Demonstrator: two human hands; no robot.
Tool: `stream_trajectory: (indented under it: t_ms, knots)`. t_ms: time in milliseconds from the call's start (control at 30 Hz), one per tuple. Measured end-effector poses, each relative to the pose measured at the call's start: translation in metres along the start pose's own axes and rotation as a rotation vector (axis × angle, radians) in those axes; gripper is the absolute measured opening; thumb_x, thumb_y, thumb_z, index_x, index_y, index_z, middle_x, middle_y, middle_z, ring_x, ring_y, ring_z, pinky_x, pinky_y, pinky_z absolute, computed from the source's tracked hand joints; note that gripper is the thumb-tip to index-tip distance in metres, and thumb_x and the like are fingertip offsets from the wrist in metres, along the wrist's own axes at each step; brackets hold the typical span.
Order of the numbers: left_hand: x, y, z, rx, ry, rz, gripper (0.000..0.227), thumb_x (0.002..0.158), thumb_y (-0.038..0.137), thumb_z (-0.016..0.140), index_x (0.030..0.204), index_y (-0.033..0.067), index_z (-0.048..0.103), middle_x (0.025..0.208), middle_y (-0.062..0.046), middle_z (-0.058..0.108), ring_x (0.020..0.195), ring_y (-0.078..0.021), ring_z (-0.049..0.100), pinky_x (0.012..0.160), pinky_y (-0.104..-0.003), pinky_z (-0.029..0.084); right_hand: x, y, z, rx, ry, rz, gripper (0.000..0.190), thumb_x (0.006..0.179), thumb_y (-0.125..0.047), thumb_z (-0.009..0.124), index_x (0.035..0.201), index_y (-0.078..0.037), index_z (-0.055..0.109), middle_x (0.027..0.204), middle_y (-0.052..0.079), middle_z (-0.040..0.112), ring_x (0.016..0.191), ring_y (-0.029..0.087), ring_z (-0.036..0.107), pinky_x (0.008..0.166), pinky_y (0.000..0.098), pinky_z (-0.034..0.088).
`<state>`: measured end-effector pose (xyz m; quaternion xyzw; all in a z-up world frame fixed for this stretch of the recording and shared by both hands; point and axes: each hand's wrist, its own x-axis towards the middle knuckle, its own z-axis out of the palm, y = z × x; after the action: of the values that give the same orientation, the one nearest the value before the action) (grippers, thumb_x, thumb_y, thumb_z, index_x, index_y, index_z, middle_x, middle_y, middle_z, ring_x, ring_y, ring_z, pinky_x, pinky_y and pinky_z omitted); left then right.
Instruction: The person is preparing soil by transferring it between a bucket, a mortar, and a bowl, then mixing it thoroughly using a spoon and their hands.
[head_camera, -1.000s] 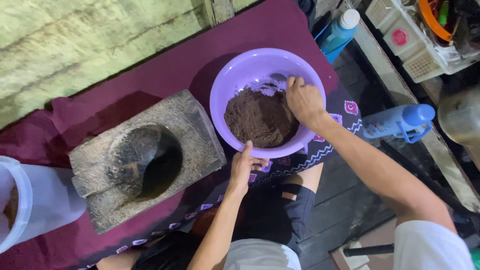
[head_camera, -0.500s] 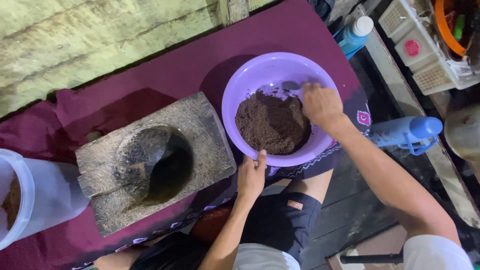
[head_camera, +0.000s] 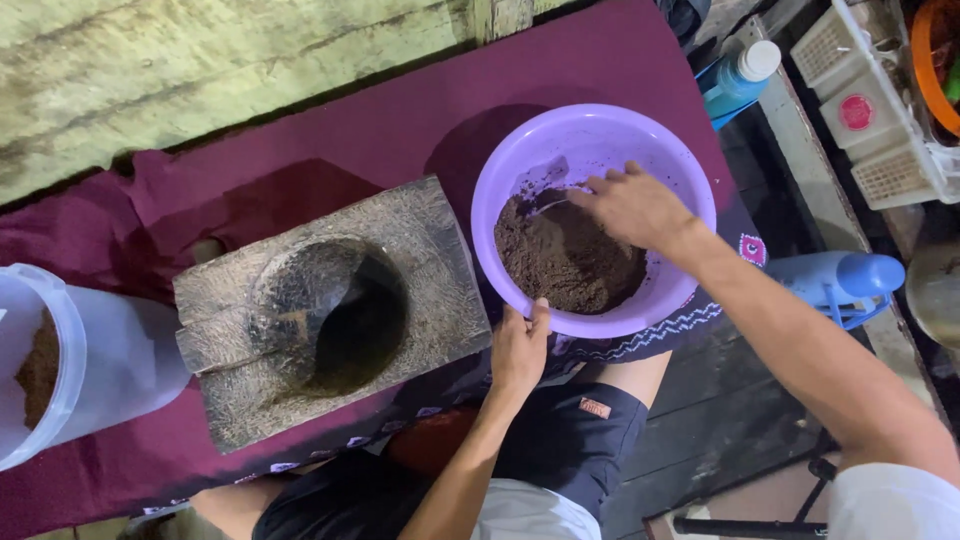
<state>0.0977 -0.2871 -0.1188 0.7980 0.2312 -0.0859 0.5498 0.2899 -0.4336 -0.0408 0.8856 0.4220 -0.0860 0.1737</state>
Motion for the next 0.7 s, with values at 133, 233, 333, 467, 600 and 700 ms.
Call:
stream_trajectory:
  t_ms: [133,233,333,467,600,700]
  knots:
    - [0.002,-0.001,-0.006,-0.006,-0.012,0.007,0.04,0.101,0.042,0.051,0.101,0.0035,0.057,0.075,-0.018,0.076,0.082,-0.0356,0.077,0.075,-0.048,0.058,-0.009,0.032,0.018,-0.066,0.084,0.041,0.038,0.093,-0.011,0.064,0.127,-0.026,0.069,0.107,0.001,0.075,0.107,0.021,0.074,0.101,0.0416,0.054]
    - [0.002,0.001,-0.003,-0.044,-0.029,0.007,0.037,0.101,0.041,0.049,0.099,0.0045,0.056,0.071,-0.014,0.076,0.07,-0.0275,0.077,0.068,-0.044,0.059,0.004,0.058,0.049,-0.196,0.435,0.104,0.036,0.082,-0.015,0.065,0.114,-0.028,0.074,0.094,-0.002,0.074,0.085,0.02,0.073,0.083,0.0383,0.051]
    - [-0.001,0.009,-0.007,-0.043,-0.118,-0.05,0.041,0.104,0.043,0.042,0.11,0.0061,0.058,0.075,0.0,0.075,0.047,-0.012,0.067,0.051,-0.03,0.054,0.038,0.058,0.053,-0.291,0.348,0.15,0.05,0.08,-0.017,0.069,0.129,-0.027,0.069,0.112,0.0,0.074,0.089,0.026,0.074,0.086,0.0416,0.051]
    - [-0.008,0.02,-0.011,-0.126,-0.079,-0.056,0.033,0.102,0.034,0.046,0.101,0.004,0.058,0.064,-0.007,0.071,0.052,-0.0215,0.07,0.053,-0.036,0.058,0.063,0.011,0.048,-0.247,0.419,0.066,0.038,0.084,-0.017,0.064,0.121,-0.025,0.068,0.103,0.001,0.076,0.092,0.023,0.072,0.088,0.0458,0.045]
    - [-0.003,0.013,-0.008,-0.07,-0.063,-0.078,0.042,0.1,0.042,0.046,0.113,0.0027,0.055,0.074,-0.022,0.072,0.081,-0.0408,0.075,0.078,-0.053,0.056,0.049,-0.011,0.057,-0.187,0.46,-0.176,0.046,0.07,-0.019,0.077,0.116,-0.029,0.073,0.104,-0.002,0.073,0.1,0.019,0.065,0.097,0.0404,0.042]
    - [-0.011,0.027,-0.016,-0.104,-0.135,-0.117,0.042,0.101,0.045,0.043,0.113,0.0053,0.052,0.063,-0.007,0.071,0.075,-0.0269,0.076,0.077,-0.042,0.057,0.029,-0.001,0.054,-0.238,0.401,-0.209,0.049,0.069,-0.018,0.078,0.117,-0.026,0.07,0.102,-0.003,0.07,0.1,0.018,0.063,0.099,0.0378,0.04]
